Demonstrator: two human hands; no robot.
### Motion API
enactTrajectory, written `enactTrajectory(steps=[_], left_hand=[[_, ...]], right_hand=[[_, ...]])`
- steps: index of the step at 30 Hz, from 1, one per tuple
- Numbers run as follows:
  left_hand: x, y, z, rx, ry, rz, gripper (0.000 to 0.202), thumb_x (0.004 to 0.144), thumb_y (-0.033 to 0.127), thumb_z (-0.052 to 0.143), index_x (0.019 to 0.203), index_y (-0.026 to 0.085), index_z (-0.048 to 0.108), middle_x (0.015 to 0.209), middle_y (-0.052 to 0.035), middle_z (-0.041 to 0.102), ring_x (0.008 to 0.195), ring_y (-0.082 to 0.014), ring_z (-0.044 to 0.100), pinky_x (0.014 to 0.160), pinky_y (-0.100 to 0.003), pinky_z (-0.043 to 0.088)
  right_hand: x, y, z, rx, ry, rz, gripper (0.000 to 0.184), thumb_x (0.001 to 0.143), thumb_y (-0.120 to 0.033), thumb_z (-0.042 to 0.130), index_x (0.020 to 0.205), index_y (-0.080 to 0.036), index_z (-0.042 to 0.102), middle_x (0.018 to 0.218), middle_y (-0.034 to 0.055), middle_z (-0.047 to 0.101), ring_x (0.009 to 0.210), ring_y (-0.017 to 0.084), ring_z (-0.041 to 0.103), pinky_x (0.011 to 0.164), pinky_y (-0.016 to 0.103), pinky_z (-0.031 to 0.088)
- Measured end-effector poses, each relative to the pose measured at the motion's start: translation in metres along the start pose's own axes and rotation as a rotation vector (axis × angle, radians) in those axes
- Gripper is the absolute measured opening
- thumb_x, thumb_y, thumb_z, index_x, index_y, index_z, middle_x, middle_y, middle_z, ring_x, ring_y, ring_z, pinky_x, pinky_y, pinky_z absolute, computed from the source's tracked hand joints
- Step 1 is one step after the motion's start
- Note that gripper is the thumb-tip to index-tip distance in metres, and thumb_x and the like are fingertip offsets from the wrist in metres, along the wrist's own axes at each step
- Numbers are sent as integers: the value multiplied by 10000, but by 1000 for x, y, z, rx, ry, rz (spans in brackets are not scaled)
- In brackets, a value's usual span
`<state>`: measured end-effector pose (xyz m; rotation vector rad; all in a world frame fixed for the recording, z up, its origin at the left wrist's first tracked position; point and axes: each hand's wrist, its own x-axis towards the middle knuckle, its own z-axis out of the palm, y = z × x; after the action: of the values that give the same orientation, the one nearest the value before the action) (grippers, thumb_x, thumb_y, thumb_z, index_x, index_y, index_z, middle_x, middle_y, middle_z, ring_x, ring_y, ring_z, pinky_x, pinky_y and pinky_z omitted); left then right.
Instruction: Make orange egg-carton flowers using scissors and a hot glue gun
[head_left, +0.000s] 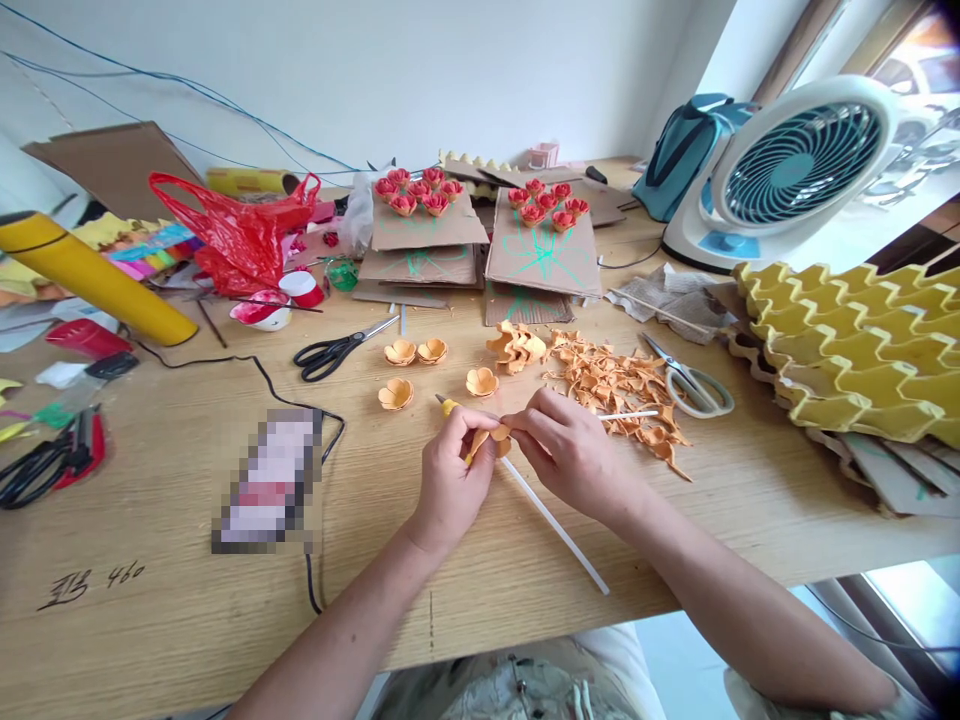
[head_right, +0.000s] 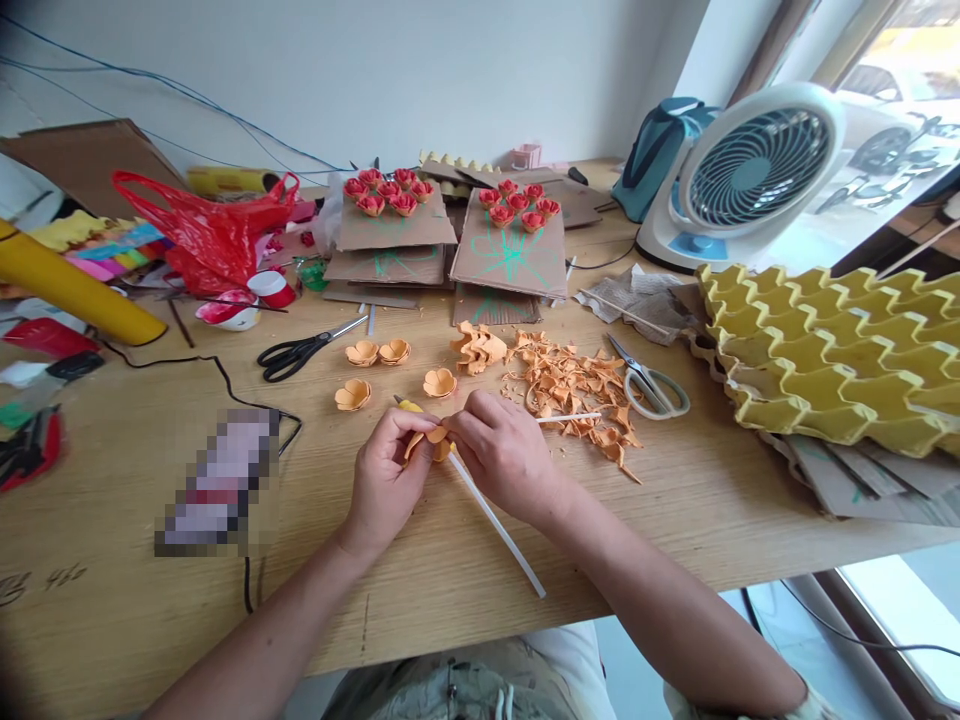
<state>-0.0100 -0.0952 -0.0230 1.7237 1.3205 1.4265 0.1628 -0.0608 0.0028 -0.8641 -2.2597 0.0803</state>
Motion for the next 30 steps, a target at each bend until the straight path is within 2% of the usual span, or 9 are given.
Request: enactTrajectory(steps=[4,8,12,15,19,23,27,30], left_hand=[[2,0,-2,3,1,-25,133,924,105,568,977,223,597,955,-22,710,885,-154,682,786,-265,544],[7,2,-5,109,-12,-20,194,969,168,565,1131,231,652,1063,-48,732,955,-172,694,865,-294,541],[11,4,-6,155,16,20,221,977,169,550,1149,219,680,1099,-66,722,1023,-191,682,925,-315,533],[10,4,-5,134,11,-18,264,976,159,529,1194,222,663,1142,-76,713,1045,-202,678,937,-330,536],[7,2,-3,73,-23,-65,335,961,126,512,1257,229,632,1231,-82,693,1137,-213,658,977,-341,529],[4,-1,-1,23,-55,-93,343,951,131,544,1269,236,620,1262,-82,684,1152,-217,656,976,-342,541],[1,-3,3,-90,-76,-130,281,972,208,569,1248,233,616,1245,-94,687,1028,-202,697,848,-307,591],[0,-4,5,-92,-55,-136,239,976,235,571,1209,226,625,1194,-90,701,1005,-195,698,821,-286,589]], right_hand=[[-1,1,2,-13,-10,32,207,1027,-198,505,929,-176,687,809,54,597,699,169,544,621,272,393],[-1,1,3,118,-2,174,98,995,-169,543,958,-183,632,867,49,627,697,151,569,634,267,432],[1,-2,2,271,20,214,151,964,-125,538,842,-196,590,851,36,603,676,130,566,615,248,461],[1,-5,3,329,34,243,99,941,-128,566,897,-200,617,816,23,597,656,129,570,571,234,457],[-1,-4,7,294,-17,318,211,926,-111,572,1096,-194,665,848,24,606,636,122,583,583,234,462],[-2,-3,7,227,-77,354,232,940,-112,548,1076,-212,706,894,27,611,621,110,574,614,242,452],[-1,-5,6,158,-84,356,237,949,-115,539,1080,-220,707,913,35,626,636,116,574,602,235,427],[-1,-7,6,130,-95,351,208,949,-118,547,1040,-220,704,921,36,633,640,117,577,594,232,412]])
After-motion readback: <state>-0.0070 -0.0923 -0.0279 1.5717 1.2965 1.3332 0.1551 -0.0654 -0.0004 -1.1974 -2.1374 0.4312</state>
